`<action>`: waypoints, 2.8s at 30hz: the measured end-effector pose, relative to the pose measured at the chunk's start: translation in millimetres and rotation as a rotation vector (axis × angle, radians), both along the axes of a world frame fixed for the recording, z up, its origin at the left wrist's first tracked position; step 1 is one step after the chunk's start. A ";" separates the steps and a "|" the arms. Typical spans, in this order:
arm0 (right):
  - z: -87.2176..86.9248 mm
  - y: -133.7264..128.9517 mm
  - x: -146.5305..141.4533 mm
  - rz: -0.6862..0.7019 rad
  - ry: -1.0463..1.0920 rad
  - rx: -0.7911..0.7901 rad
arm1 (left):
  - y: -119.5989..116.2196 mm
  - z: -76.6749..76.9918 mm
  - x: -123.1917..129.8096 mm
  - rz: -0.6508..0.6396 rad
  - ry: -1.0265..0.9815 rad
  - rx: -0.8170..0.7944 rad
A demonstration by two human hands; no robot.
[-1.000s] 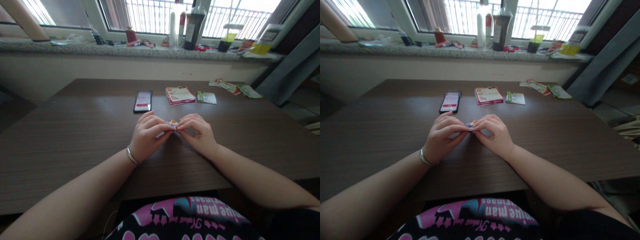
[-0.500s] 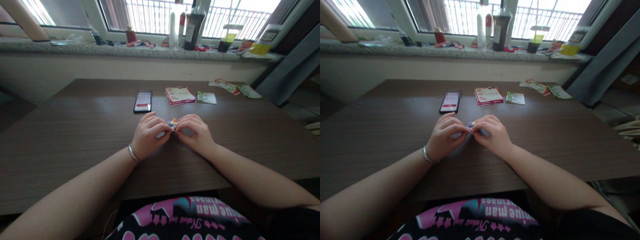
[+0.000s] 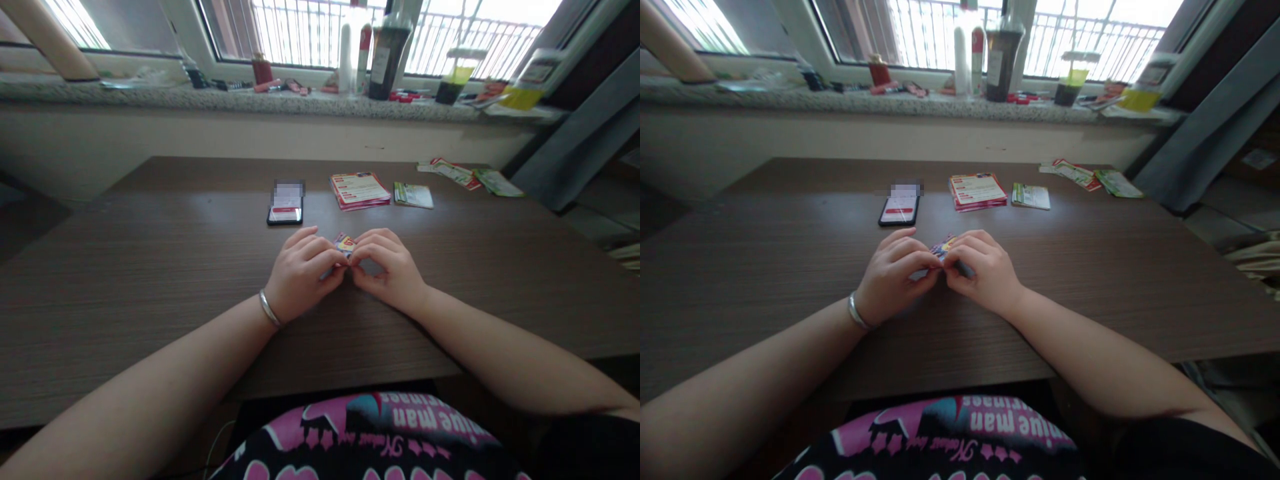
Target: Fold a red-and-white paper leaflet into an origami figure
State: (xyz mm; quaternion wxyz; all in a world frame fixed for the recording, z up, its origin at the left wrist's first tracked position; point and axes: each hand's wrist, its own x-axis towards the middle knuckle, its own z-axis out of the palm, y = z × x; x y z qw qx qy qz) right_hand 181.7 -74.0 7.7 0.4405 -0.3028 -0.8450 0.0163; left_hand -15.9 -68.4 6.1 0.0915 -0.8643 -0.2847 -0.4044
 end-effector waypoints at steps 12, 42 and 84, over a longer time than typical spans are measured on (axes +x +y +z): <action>-1.0 0.4 -0.6 -0.041 -0.019 -0.038 | -0.6 1.3 0.1 -0.008 0.015 0.036; -7.3 14.1 12.6 -0.125 -0.140 0.120 | -0.4 6.4 -5.0 -0.015 0.048 0.110; -3.6 13.8 22.9 -0.222 -0.308 0.085 | 0.5 8.3 0.5 -0.049 0.045 0.133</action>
